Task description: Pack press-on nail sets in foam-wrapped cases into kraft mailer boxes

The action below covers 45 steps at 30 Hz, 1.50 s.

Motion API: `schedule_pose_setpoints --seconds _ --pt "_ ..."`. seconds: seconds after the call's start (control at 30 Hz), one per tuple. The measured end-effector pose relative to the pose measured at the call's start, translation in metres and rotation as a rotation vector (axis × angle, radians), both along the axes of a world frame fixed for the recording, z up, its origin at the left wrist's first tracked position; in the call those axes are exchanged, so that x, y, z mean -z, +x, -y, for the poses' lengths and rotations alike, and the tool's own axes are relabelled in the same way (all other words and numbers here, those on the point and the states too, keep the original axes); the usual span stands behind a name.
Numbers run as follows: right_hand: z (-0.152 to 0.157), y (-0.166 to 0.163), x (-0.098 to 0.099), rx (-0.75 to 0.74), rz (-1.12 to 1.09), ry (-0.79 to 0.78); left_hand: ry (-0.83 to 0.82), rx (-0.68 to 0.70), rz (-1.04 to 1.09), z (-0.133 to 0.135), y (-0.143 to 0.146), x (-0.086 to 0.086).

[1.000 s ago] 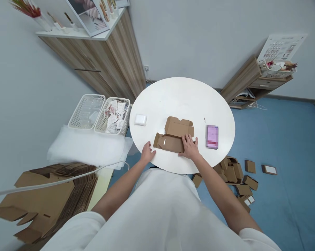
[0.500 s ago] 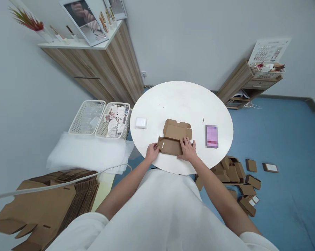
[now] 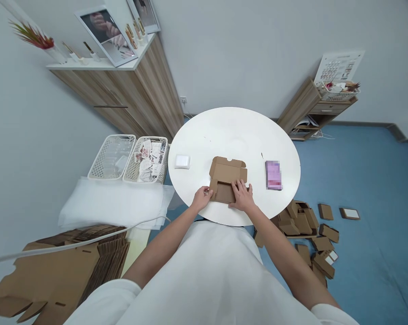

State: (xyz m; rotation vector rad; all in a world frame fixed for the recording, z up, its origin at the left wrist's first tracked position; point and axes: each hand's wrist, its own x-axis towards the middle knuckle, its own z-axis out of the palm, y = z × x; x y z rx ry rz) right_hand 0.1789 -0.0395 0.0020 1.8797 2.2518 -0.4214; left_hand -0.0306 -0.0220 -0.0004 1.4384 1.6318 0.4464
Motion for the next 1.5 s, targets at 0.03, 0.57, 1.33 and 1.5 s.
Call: schedule_pose_setpoints --seconds 0.03,0.57,1.33,1.5 --pt "0.001 -0.001 -0.001 -0.011 -0.002 -0.006 0.001 0.007 -0.038 -0.002 -0.001 0.001" --pt "0.009 -0.004 0.002 -0.077 0.004 -0.002 -0.046 0.225 -0.401 -0.018 -0.007 0.003" --pt "-0.014 0.015 0.0 -0.142 0.053 0.003 0.401 0.584 -0.439 -0.015 0.013 -0.024" --pt "-0.015 0.021 -0.013 -0.158 0.0 -0.021 0.315 0.644 -0.495 -0.025 0.024 -0.016"
